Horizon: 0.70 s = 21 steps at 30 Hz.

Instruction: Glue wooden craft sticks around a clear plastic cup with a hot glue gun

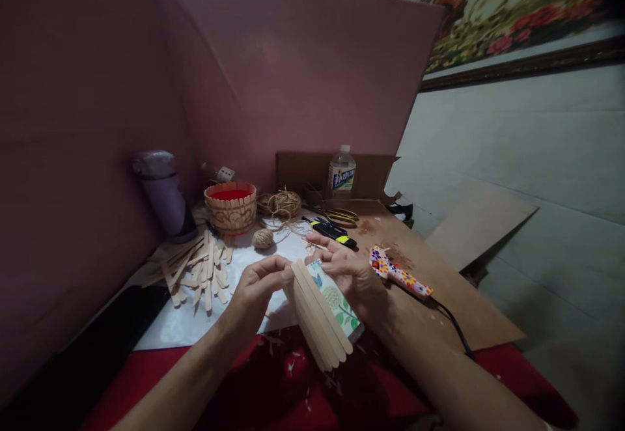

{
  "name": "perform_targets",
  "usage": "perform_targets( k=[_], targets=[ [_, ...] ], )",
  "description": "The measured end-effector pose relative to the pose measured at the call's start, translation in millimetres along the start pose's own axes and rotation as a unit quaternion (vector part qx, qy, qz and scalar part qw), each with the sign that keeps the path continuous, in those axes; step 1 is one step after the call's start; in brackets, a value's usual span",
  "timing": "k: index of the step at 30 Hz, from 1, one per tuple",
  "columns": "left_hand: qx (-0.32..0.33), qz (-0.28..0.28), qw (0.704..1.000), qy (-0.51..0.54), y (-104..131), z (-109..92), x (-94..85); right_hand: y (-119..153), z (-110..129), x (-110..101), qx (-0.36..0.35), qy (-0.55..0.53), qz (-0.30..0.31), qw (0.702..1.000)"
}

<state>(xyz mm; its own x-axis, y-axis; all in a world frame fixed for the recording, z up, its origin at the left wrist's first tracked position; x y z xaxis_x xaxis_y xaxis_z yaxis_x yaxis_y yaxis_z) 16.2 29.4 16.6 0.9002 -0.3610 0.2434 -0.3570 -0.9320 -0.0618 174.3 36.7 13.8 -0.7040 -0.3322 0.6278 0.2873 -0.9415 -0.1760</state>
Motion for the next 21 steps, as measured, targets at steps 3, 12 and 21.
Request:
perform_targets(
  k=[3, 12, 21],
  targets=[
    [-0.007, 0.001, 1.0, -0.003, -0.9, 1.8, -0.7, 0.1, 0.4, -0.1, 0.001, 0.001, -0.007, 1.0],
    [-0.012, -0.003, 1.0, -0.004, -1.6, 4.9, -3.6, -0.4, 0.4, -0.3, -0.002, 0.002, -0.01, 1.0],
    [-0.014, -0.043, 0.999, 0.023, -2.0, 3.1, -1.1, -0.2, -2.7, -1.2, -0.017, 0.031, -0.006, 0.999]
  ],
)
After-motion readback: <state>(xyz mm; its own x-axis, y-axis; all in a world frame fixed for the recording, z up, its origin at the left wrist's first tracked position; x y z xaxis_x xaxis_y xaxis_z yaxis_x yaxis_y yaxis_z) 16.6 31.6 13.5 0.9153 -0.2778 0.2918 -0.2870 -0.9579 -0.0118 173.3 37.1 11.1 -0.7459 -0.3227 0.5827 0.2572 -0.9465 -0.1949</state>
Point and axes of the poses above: each hand's wrist, its own y-axis away from the middle knuckle, its own x-axis out of the palm, z = x × y, the point moved 3 cm from there along -y, towards the middle knuckle, and after that the axes turned 4 degrees about -x, right-handed, at the moved point
